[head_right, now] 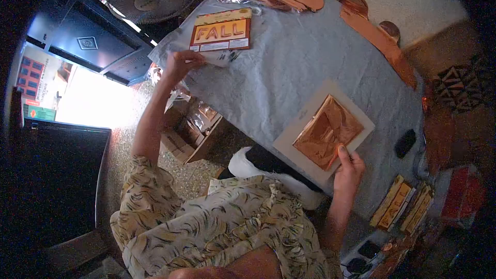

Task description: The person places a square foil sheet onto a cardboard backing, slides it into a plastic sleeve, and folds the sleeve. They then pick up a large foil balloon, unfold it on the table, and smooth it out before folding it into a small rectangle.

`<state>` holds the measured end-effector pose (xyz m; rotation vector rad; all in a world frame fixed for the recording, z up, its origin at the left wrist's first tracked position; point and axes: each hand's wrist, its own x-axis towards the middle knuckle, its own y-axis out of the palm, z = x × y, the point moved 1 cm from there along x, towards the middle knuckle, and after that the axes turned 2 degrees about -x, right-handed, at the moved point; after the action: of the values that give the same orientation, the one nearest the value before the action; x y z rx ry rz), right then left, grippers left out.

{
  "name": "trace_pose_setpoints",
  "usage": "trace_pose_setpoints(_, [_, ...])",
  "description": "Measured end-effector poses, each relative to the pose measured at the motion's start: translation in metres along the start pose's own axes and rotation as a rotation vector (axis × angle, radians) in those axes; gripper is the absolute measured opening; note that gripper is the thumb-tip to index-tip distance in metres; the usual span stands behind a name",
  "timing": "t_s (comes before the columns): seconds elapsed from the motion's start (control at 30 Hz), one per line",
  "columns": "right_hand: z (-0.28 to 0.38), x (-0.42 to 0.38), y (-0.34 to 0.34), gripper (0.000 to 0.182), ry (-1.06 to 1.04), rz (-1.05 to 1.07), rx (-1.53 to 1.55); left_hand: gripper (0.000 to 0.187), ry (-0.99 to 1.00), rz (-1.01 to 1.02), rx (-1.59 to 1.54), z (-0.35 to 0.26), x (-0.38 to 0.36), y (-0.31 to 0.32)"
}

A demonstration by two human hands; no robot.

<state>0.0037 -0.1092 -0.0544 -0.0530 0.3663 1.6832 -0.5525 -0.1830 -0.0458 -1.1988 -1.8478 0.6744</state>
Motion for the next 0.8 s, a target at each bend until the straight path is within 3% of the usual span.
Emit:
trace_pose_setpoints(0.07, [0.000, 0.000, -0.001, 0.031, 0.012, -0.010, -0.005, 0.017, -0.282, 0.163, -0.177, -0.007, 0.012, -0.015])
trace_pose_setpoints(0.17, [0.004, -0.003, 0.006, 0.026, -0.018, 0.015, -0.027, 0.019, -0.193, 0.114, -0.193, 0.011, 0.028, -0.025])
trace_pose_setpoints(0.23, [0.009, -0.008, 0.013, 0.023, -0.016, -0.031, 0.006, 0.023, -0.244, 0.190, -0.089, -0.014, 0.041, -0.043])
trace_pose_setpoints(0.33, [-0.001, -0.004, -0.011, 0.034, 0.018, 0.060, -0.014, 0.030, -0.213, 0.149, -0.341, -0.047, 0.050, -0.061])
trace_pose_setpoints(0.47, [-0.005, -0.009, -0.019, 0.032, -0.020, 0.041, 0.072, 0.031, -0.179, 0.129, -0.441, -0.094, 0.060, -0.081])
trace_pose_setpoints(0.57, [-0.001, -0.014, -0.025, 0.031, -0.037, 0.014, 0.077, 0.031, -0.076, 0.119, -0.580, -0.114, 0.072, -0.080])
trace_pose_setpoints(0.8, [-0.007, -0.027, -0.068, 0.031, -0.065, -0.097, 0.093, 0.025, -0.047, 0.265, -0.755, -0.182, 0.096, -0.037])
